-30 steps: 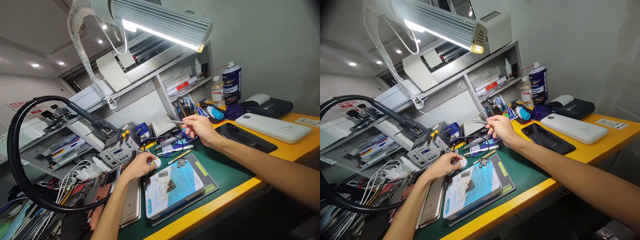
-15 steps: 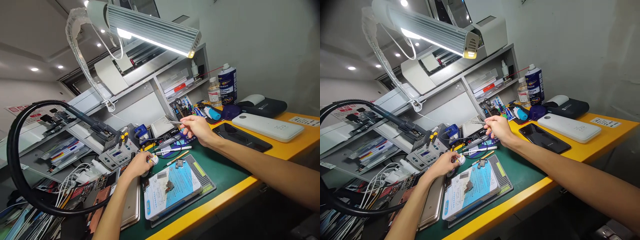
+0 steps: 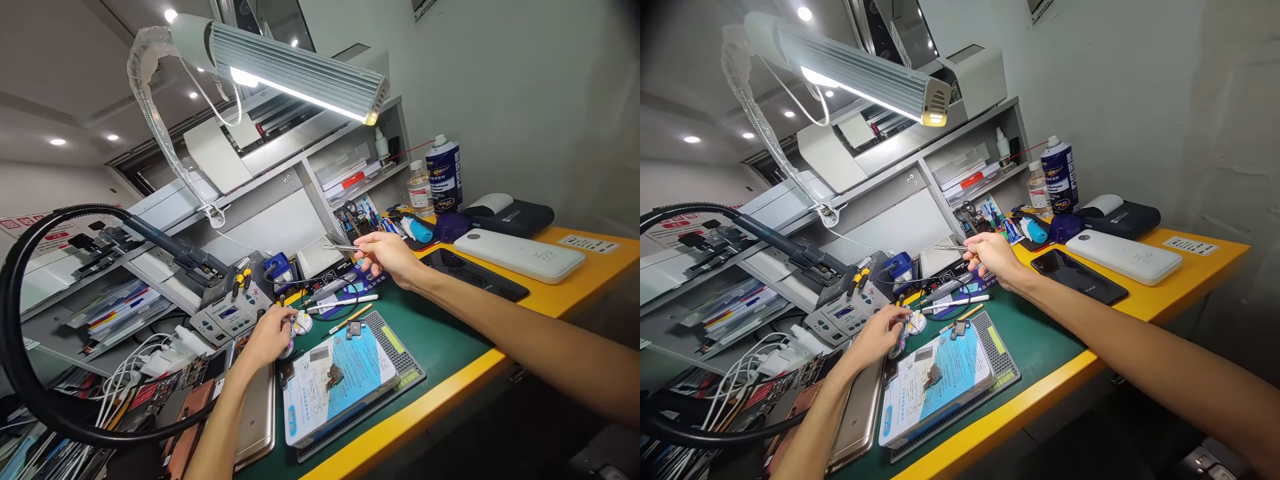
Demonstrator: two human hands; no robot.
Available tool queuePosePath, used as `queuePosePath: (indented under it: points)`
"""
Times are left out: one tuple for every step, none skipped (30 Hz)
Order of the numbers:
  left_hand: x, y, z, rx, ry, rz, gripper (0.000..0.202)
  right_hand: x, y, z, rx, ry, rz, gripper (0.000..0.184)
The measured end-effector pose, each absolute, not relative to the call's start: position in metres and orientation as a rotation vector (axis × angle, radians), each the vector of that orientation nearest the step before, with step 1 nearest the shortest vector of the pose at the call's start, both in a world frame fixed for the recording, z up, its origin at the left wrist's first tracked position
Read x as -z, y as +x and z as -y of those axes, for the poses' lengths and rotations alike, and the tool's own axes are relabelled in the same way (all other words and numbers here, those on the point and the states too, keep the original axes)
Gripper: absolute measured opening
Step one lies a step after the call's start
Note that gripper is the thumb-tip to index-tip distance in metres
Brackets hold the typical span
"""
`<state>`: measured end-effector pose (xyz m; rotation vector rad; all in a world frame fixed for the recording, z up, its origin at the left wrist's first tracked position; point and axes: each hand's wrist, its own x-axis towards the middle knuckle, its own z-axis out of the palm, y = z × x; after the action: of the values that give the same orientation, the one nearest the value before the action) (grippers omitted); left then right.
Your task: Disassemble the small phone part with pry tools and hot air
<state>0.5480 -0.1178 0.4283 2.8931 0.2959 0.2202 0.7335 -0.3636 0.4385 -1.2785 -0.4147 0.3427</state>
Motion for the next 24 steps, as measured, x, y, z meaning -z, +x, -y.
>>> queuePosePath:
  points:
    - [-0.428, 0.546, 0.118, -0.290, 2.871, -0.301, 0.025, -0.439, 0.735, 0.365, -0.349, -1.278, 0.450, 0.015]
    - [-0.429, 0.543, 0.118, -0.358, 2.847, -0.306, 0.025, -0.439, 0.735, 0.367, -0.362, -1.278, 0.496, 0.021]
    - [-0.430, 0.540, 0.117, -0.422, 2.821, -0.309, 0.025, -0.440, 0.736, 0.370, -0.385, -1.280, 0.554, 0.027]
    - [-0.430, 0.537, 0.117, -0.482, 2.794, -0.311, 0.025, -0.440, 0.736, 0.372, -0.420, -1.288, 0.621, 0.033]
    - [-0.430, 0.533, 0.117, -0.541, 2.766, -0.312, 0.027, -0.441, 0.737, 0.375, -0.466, -1.302, 0.695, 0.036]
    - [-0.430, 0.530, 0.116, -0.601, 2.737, -0.313, 0.028, -0.442, 0.737, 0.377, -0.519, -1.324, 0.771, 0.038]
    - [-0.429, 0.527, 0.114, -0.663, 2.706, -0.316, 0.028, -0.442, 0.736, 0.379, -0.570, -1.352, 0.844, 0.038]
    - [-0.428, 0.524, 0.113, -0.726, 2.674, -0.320, 0.029, -0.442, 0.736, 0.380, -0.614, -1.387, 0.913, 0.037]
    - [-0.426, 0.522, 0.111, -0.789, 2.640, -0.327, 0.029, -0.441, 0.736, 0.381, -0.644, -1.427, 0.974, 0.036]
    - [-0.425, 0.520, 0.108, -0.849, 2.606, -0.336, 0.029, -0.441, 0.735, 0.381, -0.662, -1.470, 1.027, 0.034]
    - [-0.423, 0.518, 0.106, -0.902, 2.573, -0.345, 0.028, -0.440, 0.734, 0.381, -0.669, -1.516, 1.072, 0.032]
    - [-0.421, 0.516, 0.104, -0.948, 2.541, -0.354, 0.028, -0.439, 0.733, 0.380, -0.670, -1.563, 1.110, 0.030]
    - [-0.420, 0.514, 0.102, -0.986, 2.511, -0.362, 0.027, -0.437, 0.732, 0.379, -0.667, -1.610, 1.141, 0.029]
    - [-0.420, 0.513, 0.101, -1.016, 2.486, -0.368, 0.026, -0.436, 0.731, 0.379, -0.664, -1.657, 1.167, 0.028]
    - [-0.419, 0.511, 0.101, -1.038, 2.464, -0.372, 0.026, -0.435, 0.730, 0.378, -0.662, -1.701, 1.189, 0.028]
    - [-0.419, 0.510, 0.102, -1.051, 2.447, -0.375, 0.025, -0.434, 0.729, 0.377, -0.658, -1.742, 1.209, 0.027]
    - [-0.420, 0.510, 0.103, -1.056, 2.433, -0.376, 0.024, -0.433, 0.728, 0.376, -0.651, -1.780, 1.226, 0.026]
    - [-0.420, 0.509, 0.105, -1.054, 2.424, -0.373, 0.023, -0.431, 0.726, 0.375, -0.639, -1.814, 1.242, 0.025]
    - [-0.420, 0.509, 0.107, -1.045, 2.417, -0.365, 0.023, -0.429, 0.725, 0.373, -0.624, -1.844, 1.255, 0.025]
    - [-0.419, 0.509, 0.110, -1.030, 2.414, -0.354, 0.022, -0.426, 0.723, 0.371, -0.602, -1.871, 1.267, 0.025]
    - [-0.419, 0.509, 0.114, -1.014, 2.412, -0.340, 0.021, -0.423, 0.722, 0.368, -0.573, -1.894, 1.276, 0.025]
    - [-0.419, 0.510, 0.117, -0.999, 2.411, -0.325, 0.021, -0.419, 0.720, 0.365, -0.537, -1.914, 1.281, 0.025]
    - [-0.419, 0.510, 0.120, -0.986, 2.410, -0.312, 0.020, -0.415, 0.718, 0.361, -0.497, -1.932, 1.283, 0.026]
    - [-0.419, 0.510, 0.123, -0.975, 2.410, -0.302, 0.020, -0.411, 0.716, 0.358, -0.453, -1.948, 1.284, 0.027]
